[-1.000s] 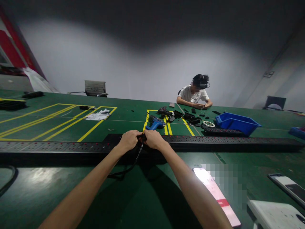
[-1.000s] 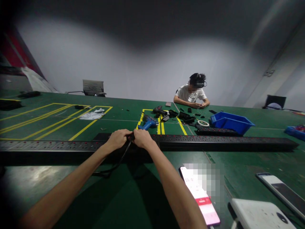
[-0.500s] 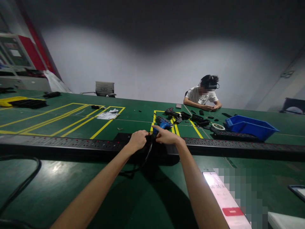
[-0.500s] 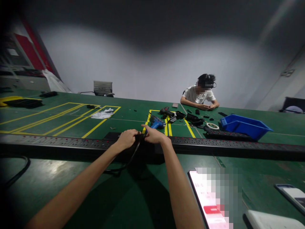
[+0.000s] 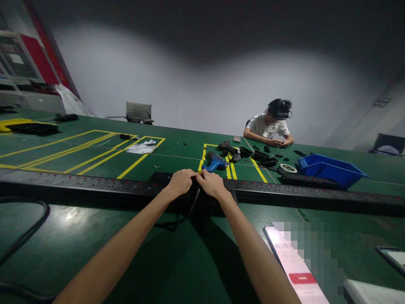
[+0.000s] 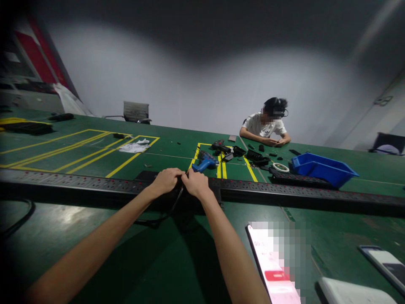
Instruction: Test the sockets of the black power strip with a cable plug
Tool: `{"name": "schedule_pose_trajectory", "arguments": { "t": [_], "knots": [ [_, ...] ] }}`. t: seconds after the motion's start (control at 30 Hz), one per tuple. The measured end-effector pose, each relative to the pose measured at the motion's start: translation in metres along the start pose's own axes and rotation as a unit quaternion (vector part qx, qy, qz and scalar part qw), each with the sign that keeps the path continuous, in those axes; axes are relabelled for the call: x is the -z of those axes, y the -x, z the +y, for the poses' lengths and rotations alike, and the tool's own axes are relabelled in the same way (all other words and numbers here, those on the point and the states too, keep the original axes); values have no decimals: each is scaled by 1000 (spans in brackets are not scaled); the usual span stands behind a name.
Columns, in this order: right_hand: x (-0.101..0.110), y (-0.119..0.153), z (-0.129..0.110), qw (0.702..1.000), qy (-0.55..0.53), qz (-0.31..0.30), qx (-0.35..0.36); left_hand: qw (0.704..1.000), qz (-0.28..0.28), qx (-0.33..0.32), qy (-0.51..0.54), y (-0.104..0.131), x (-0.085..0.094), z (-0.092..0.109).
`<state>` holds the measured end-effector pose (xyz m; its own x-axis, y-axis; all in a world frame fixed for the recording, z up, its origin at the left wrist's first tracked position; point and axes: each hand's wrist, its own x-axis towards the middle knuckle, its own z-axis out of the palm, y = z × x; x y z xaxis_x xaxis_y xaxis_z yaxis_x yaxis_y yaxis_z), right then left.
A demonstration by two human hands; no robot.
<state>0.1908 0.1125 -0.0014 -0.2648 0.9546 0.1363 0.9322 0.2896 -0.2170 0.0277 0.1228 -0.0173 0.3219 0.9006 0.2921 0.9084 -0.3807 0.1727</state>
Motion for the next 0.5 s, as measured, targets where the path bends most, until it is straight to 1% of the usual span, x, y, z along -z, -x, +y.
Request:
{"name": "schedule_pose_trajectory", "arguments": {
  "t": [0.17,0.3,0.4,0.5],
  "knots": [
    [-6,8,-6,1000,12,21,19,1000,-1,-2,-8,2,4,2],
    [-5,8,-1,1000,-14,7,12,1000,-7,2,-16,4,7,3],
    [0,3,13,996,-79,-16,28,1000,-9,8,-14,4,6,3],
    [6,-1,27,980,-175,-32,84,1000,-6,15,-3,3,5,3]
  ]
}}
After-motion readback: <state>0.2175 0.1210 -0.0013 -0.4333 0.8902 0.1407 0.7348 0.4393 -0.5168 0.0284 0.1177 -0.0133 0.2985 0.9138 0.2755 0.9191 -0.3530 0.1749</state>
